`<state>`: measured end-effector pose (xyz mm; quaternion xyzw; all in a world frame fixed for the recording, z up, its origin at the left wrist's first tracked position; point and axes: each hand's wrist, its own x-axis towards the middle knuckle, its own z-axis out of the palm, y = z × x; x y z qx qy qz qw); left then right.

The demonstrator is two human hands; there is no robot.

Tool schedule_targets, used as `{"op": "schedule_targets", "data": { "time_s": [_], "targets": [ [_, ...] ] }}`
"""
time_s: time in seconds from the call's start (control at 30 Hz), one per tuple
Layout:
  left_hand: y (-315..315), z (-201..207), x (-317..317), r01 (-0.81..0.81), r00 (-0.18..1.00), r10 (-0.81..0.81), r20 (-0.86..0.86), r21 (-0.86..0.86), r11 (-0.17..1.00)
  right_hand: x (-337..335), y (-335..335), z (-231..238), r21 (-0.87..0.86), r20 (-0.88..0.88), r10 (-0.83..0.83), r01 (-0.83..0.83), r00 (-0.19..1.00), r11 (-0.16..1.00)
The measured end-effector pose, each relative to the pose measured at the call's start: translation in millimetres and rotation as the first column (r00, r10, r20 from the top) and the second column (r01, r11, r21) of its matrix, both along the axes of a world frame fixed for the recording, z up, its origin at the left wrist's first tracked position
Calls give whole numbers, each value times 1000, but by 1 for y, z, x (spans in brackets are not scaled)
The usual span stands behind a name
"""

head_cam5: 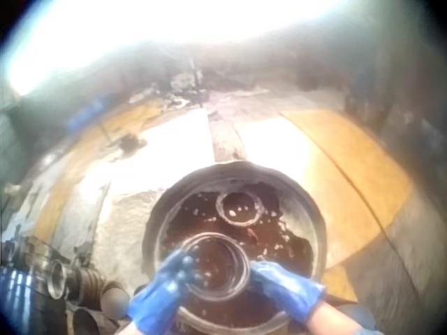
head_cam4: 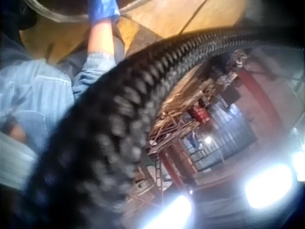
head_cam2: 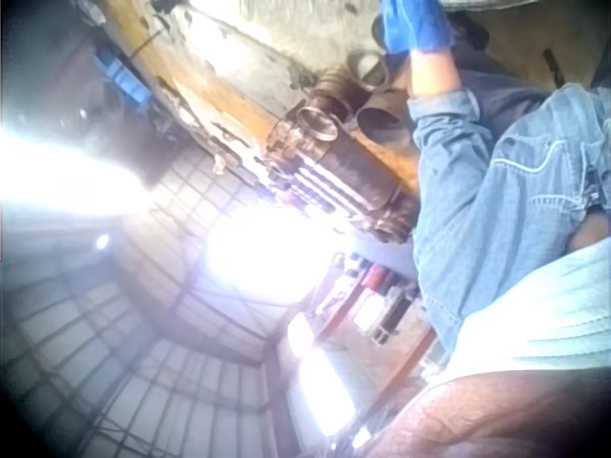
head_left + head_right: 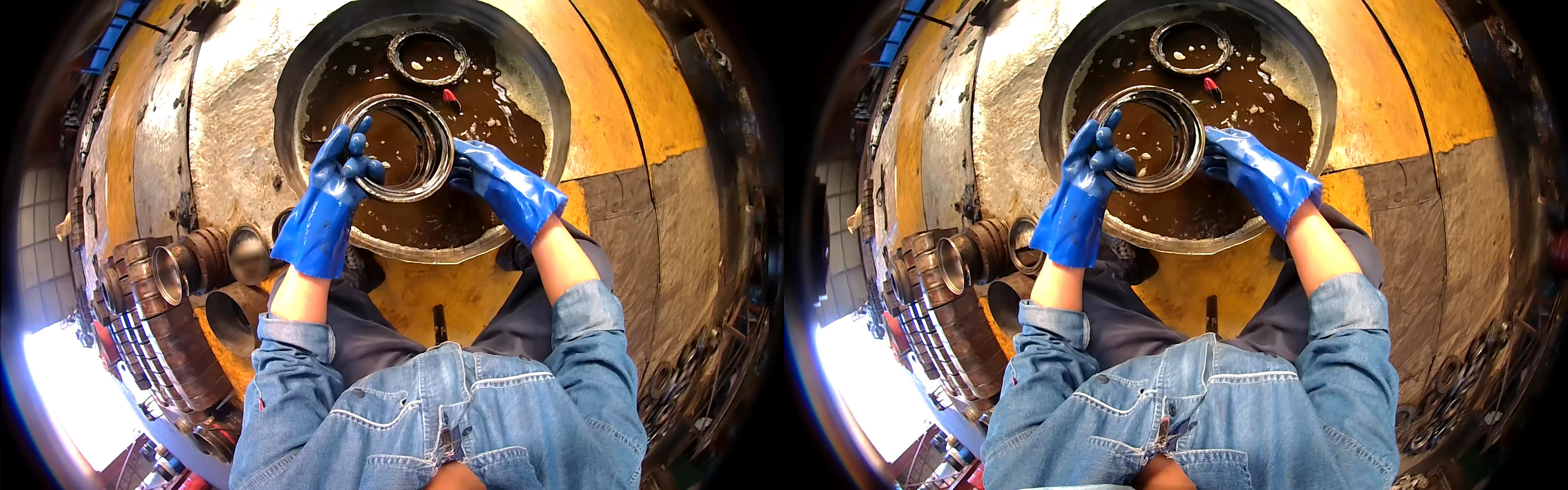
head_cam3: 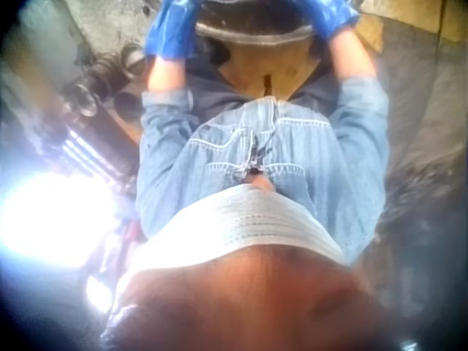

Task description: The person cleans circular metal rings in a basin filled with dark liquid using a brush. They pick up the rings one at a time, scrub them with the brush, and then place them back into the liquid or onto a nearby surface.

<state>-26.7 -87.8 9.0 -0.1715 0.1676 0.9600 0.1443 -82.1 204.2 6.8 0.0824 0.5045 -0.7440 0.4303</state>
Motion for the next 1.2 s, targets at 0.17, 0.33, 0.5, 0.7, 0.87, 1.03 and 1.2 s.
{"op": "schedule_targets", "data": {
  "time_s": [0.17,0.33,0.5,0.7,0.87,1.03,1.2],
  "targets": [
    [1,-4,3,-3,1000,3,-19,-8,1000,2,2,-1,-37,-224,41,-51,974,998],
    [5,-7,4,-7,999,7,52,-8,1000,9,-8,2,34,-243,2,6,970,999],
    [7,-15,2,101,989,-84,-124,139,985,16,-9,3,143,-275,-4,45,961,989],
    [10,-17,5,70,988,-61,-144,60,996,27,-12,27,-37,-147,-57,52,988,998],
    [1,-30,6,58,985,-46,-168,62,996,25,-15,42,-6,-161,-65,65,985,998],
    [1,-31,4,69,987,-57,-149,75,995,12,-10,19,14,-153,-26,28,988,999],
    [-2,-29,7,66,996,-64,-60,43,997,-4,-6,-8,6,-34,-25,26,999,1000]
  ]
}}
